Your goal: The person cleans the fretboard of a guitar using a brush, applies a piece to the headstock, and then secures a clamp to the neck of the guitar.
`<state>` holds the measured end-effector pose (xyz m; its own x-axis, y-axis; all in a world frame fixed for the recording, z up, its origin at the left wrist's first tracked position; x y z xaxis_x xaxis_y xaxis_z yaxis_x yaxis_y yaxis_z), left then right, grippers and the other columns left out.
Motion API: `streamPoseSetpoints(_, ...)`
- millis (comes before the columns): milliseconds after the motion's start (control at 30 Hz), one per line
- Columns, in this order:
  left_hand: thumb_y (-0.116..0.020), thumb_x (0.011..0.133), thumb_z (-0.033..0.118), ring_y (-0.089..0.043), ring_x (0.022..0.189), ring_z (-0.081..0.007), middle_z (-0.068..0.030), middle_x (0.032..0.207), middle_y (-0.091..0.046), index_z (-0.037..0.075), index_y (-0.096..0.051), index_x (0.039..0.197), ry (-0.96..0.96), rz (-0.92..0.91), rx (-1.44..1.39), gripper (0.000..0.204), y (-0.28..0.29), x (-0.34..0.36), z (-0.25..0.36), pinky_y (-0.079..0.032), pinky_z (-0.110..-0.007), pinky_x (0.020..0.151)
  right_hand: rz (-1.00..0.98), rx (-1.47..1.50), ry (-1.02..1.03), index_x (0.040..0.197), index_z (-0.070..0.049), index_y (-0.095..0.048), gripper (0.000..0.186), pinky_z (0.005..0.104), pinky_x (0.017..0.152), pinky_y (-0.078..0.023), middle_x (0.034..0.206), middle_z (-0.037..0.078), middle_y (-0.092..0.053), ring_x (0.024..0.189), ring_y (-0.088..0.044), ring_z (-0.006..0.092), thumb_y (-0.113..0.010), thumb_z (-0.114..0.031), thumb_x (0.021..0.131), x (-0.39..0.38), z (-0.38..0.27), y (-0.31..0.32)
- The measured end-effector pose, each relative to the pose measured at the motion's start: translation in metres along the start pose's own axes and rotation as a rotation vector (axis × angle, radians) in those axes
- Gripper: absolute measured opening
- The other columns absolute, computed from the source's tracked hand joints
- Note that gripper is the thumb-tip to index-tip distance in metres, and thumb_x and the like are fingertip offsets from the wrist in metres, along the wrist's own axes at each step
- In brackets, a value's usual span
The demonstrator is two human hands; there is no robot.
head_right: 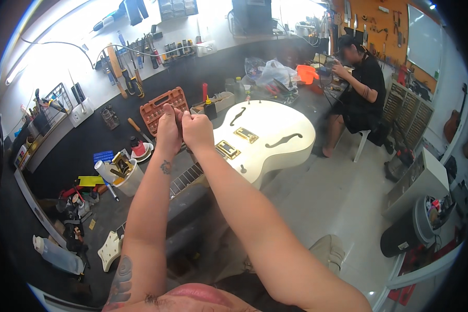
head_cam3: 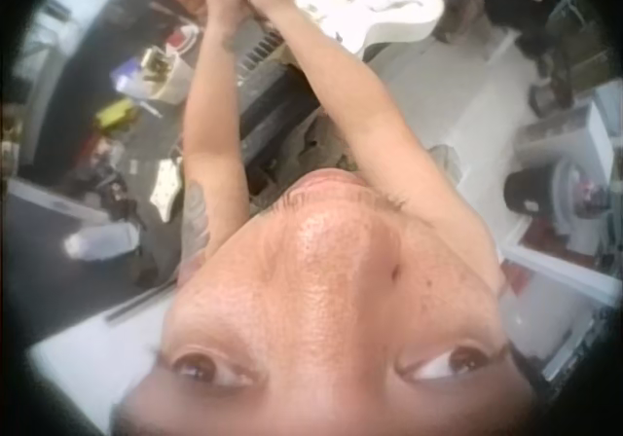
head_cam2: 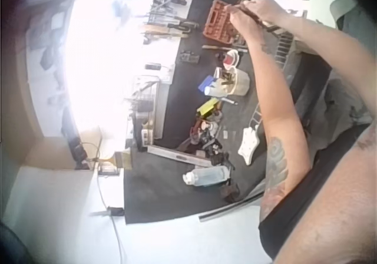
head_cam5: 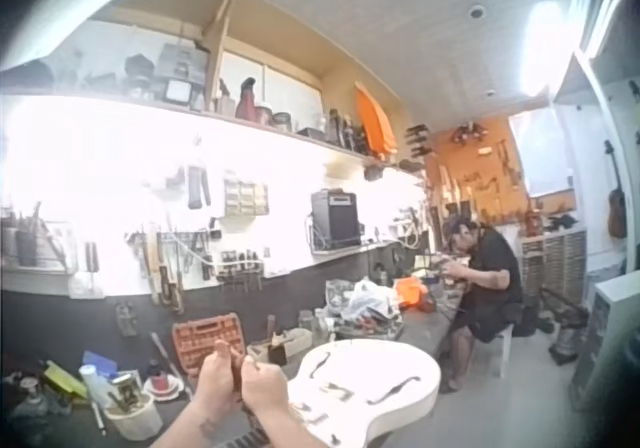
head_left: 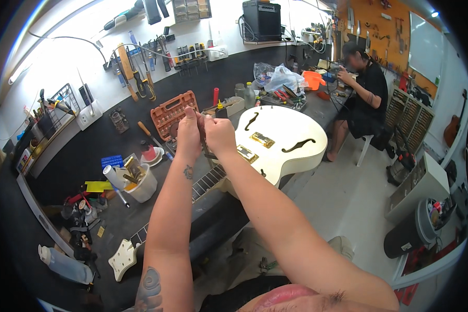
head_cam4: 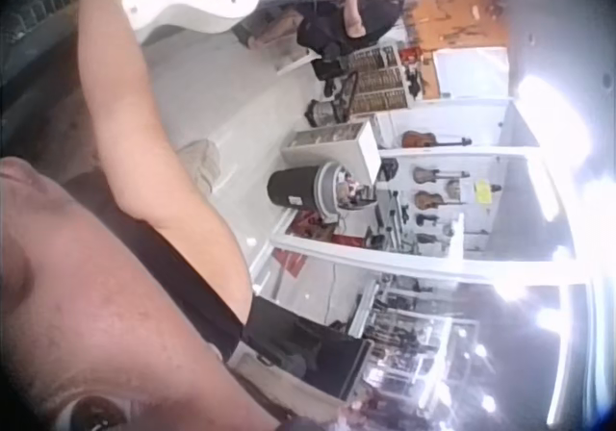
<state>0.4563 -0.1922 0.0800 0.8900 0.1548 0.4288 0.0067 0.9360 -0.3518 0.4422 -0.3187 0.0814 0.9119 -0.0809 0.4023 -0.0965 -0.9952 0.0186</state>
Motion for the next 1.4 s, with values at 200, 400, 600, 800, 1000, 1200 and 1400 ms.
streamPoseSetpoints(200,-0.045,0.106,0.069,-0.061,0.048,-0.0200,-0.0064,0.064,-0.059,0.008,-0.054,0.089,0.053,-0.115,-0.026,0.065,-0.008,-0.007,0.002,-0.052,-0.037,0.038,-0.791,0.586,-0.227,0.075,-0.008,-0.060,0.029,0.0344,0.057,-0.049,0.066,0.004,-0.059,0.058,-0.059,0.0196,-0.062,-0.020,0.102,0.016,0.022,-0.012)
streamPoseSetpoints(400,-0.049,0.107,0.070,-0.047,0.070,-0.0101,0.0016,0.077,-0.053,0.008,-0.058,0.085,-0.048,-0.036,0.022,0.066,0.002,0.004,-0.003,-0.038,-0.028,0.064,-0.870,0.613,-0.379,0.068,-0.012,-0.052,0.044,0.0315,0.047,-0.031,0.058,-0.001,-0.047,0.046,-0.042,0.0134,-0.053,-0.027,0.110,0.008,0.021,-0.018)
streamPoseSetpoints(600,-0.048,0.108,0.067,-0.050,0.063,-0.0119,0.0009,0.073,-0.052,0.007,-0.058,0.084,-0.074,-0.050,0.022,0.065,0.001,0.001,0.002,-0.040,-0.030,0.057,-0.490,0.500,-0.168,0.069,-0.009,-0.056,0.040,0.0315,0.048,-0.031,0.061,-0.001,-0.051,0.051,-0.045,0.0104,-0.054,-0.022,0.107,0.002,0.013,-0.016)
streamPoseSetpoints(800,-0.046,0.109,0.068,-0.047,0.058,-0.0116,0.0016,0.070,-0.050,0.008,-0.057,0.084,-0.075,-0.056,0.055,0.066,-0.003,0.001,0.008,-0.039,-0.030,0.053,-0.226,0.236,0.005,0.071,0.005,-0.065,0.046,0.0413,0.059,-0.045,0.063,0.010,-0.063,0.057,-0.059,0.0211,-0.055,-0.026,0.102,0.014,0.018,-0.009)
streamPoseSetpoints(1000,-0.046,0.108,0.069,-0.046,0.058,-0.0110,0.0021,0.070,-0.050,0.008,-0.057,0.083,-0.058,-0.051,0.065,0.066,-0.004,0.000,0.003,-0.037,-0.029,0.053,-0.086,0.110,0.044,0.080,0.009,-0.070,0.047,0.0464,0.069,-0.051,0.066,0.024,-0.065,0.064,-0.067,0.0346,-0.056,-0.031,0.101,0.019,0.030,-0.009)
streamPoseSetpoints(1200,-0.051,0.106,0.069,-0.042,0.061,-0.0092,0.0057,0.072,-0.046,0.014,-0.054,0.080,-0.032,-0.039,0.027,0.061,-0.005,-0.002,0.005,-0.035,-0.028,0.055,-0.129,0.099,0.021,0.084,0.008,-0.071,0.050,0.0476,0.074,-0.053,0.071,0.024,-0.068,0.070,-0.070,0.0374,-0.058,-0.036,0.103,0.021,0.033,-0.006)
streamPoseSetpoints(1400,-0.041,0.115,0.057,-0.048,0.059,-0.0120,0.0024,0.065,-0.049,0.012,-0.056,0.078,-0.072,-0.035,0.084,0.060,-0.004,0.005,-0.004,-0.038,-0.032,0.057,-0.229,-0.031,0.154,0.115,-0.002,-0.065,0.032,0.0296,0.088,-0.051,0.105,0.005,-0.068,0.098,-0.061,0.0126,-0.068,-0.033,0.106,0.006,0.049,0.051)
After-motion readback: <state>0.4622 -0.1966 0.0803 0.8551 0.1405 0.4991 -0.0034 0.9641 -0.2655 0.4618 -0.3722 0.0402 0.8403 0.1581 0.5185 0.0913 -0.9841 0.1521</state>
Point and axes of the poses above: each hand's wrist, its own x-axis towards the middle knuckle, its own y-axis out of the back of the hand, z = x × y, the point moved 7 cm from there along x, towards the middle knuckle
